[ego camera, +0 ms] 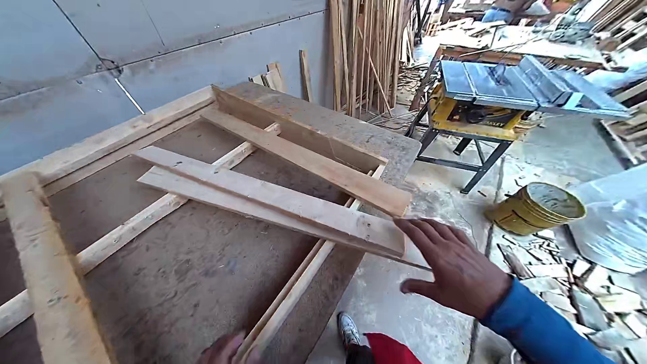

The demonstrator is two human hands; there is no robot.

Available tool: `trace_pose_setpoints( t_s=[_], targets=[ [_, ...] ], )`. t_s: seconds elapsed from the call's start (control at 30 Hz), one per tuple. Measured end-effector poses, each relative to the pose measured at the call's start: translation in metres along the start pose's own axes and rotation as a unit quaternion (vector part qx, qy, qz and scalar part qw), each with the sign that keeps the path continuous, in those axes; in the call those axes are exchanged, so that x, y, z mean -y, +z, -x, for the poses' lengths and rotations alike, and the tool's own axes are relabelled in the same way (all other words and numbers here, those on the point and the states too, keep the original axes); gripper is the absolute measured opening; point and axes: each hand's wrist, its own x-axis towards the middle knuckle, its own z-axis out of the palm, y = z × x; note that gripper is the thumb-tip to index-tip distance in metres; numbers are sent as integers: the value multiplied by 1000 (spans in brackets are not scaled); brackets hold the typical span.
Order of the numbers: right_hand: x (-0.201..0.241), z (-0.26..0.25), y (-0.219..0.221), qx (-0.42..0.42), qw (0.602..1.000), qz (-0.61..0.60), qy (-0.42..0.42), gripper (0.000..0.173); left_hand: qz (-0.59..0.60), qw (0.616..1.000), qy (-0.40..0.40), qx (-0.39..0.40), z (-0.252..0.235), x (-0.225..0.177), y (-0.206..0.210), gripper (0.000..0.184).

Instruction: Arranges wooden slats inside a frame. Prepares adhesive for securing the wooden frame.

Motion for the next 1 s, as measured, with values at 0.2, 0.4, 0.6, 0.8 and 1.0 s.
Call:
trace_pose_setpoints(
  t_s=[0.2,0.4,0.6,0.8,1.0],
  targets=[
    [-84,37,62,-72,996,18,-54,94,50,991,-102,68,-85,-53,108,67],
    [-100,22,7,-65,990,-22,-127,68,176,964,-181,86,-104,-51,145,59],
    [-101,33,54,6,993,-18,-114,59,251,967,-49,15,-63,-88,164,18],
    [-121,-4,40,29,959,-72,-271,40,393,811,-300,312,-19,-107,241,60],
    [-107,-24,11,222,860,-362,-282,64,671,660,-310,-137,-10,-201,280,68]
  ],
)
